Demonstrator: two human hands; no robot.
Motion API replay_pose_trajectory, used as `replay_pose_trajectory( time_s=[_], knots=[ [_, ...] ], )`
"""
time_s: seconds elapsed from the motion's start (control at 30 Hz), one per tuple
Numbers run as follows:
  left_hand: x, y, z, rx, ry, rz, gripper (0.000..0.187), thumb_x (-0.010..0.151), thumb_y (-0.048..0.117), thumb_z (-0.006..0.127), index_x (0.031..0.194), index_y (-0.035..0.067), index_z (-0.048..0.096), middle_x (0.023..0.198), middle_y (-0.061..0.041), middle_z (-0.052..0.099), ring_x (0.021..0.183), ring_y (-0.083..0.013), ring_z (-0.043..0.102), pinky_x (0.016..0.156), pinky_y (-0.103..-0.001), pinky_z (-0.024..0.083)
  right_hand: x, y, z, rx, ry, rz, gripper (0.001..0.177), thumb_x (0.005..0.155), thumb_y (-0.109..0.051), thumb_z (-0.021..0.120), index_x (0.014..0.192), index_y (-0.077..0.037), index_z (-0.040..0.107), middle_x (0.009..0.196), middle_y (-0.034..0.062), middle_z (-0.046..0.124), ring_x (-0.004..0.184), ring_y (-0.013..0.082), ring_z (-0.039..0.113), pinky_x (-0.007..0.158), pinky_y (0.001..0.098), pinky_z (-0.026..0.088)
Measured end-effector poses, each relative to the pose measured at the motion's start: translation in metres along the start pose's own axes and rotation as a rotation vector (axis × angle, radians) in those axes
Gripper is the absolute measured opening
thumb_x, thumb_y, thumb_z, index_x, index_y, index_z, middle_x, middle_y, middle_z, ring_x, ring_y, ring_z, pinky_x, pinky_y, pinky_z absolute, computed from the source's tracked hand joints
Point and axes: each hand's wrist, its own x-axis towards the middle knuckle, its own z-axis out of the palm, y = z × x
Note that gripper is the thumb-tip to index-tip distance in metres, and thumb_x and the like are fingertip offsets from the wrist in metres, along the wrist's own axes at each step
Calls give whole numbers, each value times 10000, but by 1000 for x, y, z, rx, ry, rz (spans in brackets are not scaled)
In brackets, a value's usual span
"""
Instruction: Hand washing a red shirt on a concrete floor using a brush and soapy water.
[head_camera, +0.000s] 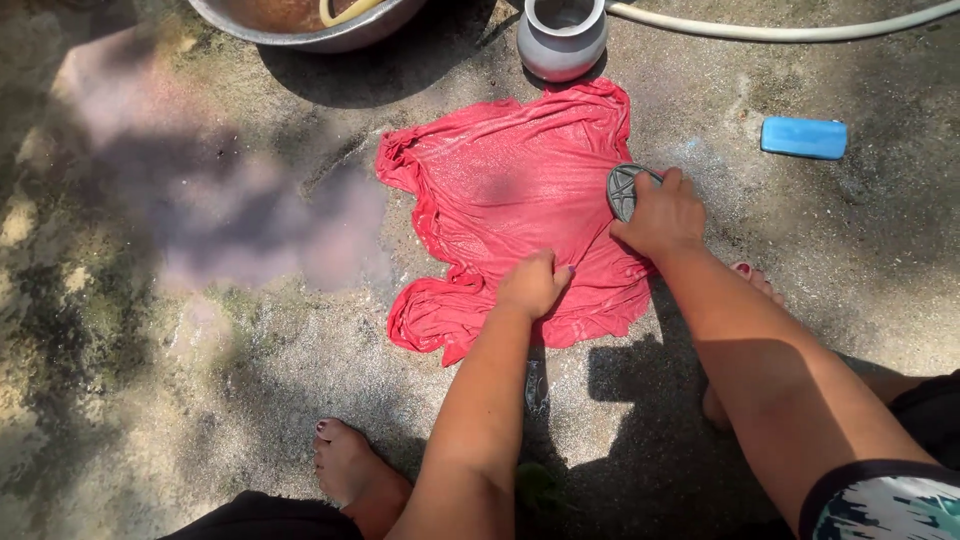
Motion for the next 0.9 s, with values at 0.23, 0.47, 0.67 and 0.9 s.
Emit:
replay_pose_trajectory(
  time_s=[0.23,0.47,0.67,0.9],
  knots=[
    [-50,-31,-44,435,151,155,644,758,552,741,1182,79,638,1166,-153,598,1115,-352,610,966,-543,456,-5,-1,-9,118,54,70,847,641,-496,860,1310,-53,589,1463,172,412,1180,424,568,909,548,513],
    [-16,-97,13,458,175,79,315,985,343,593,1149,83,659,1206,-173,645,1094,-399,652,934,-535,511,-26,-31,-6,200,180,-135,810,626,-469,837,1302,-76,622,1427,158,484,1225,405,577,913,525,511],
    [-34,-89,-20,240,-88,-171,362,993,333,561,1209,83,708,1274,-214,682,1185,-389,656,1008,-513,511,-19,-58,32,338,-428,-317,791,583,-505,836,1190,-26,670,1123,215,709,1039,358,701,910,426,542],
    [-14,-140,-1,-31,-292,-387,699,824,530,815,1207,-34,659,1296,-222,635,1227,-347,631,1023,-417,510,-1,-73,48,283,-835,-222,774,573,-508,803,1155,-6,707,1064,186,770,904,304,747,798,425,570]
  ],
)
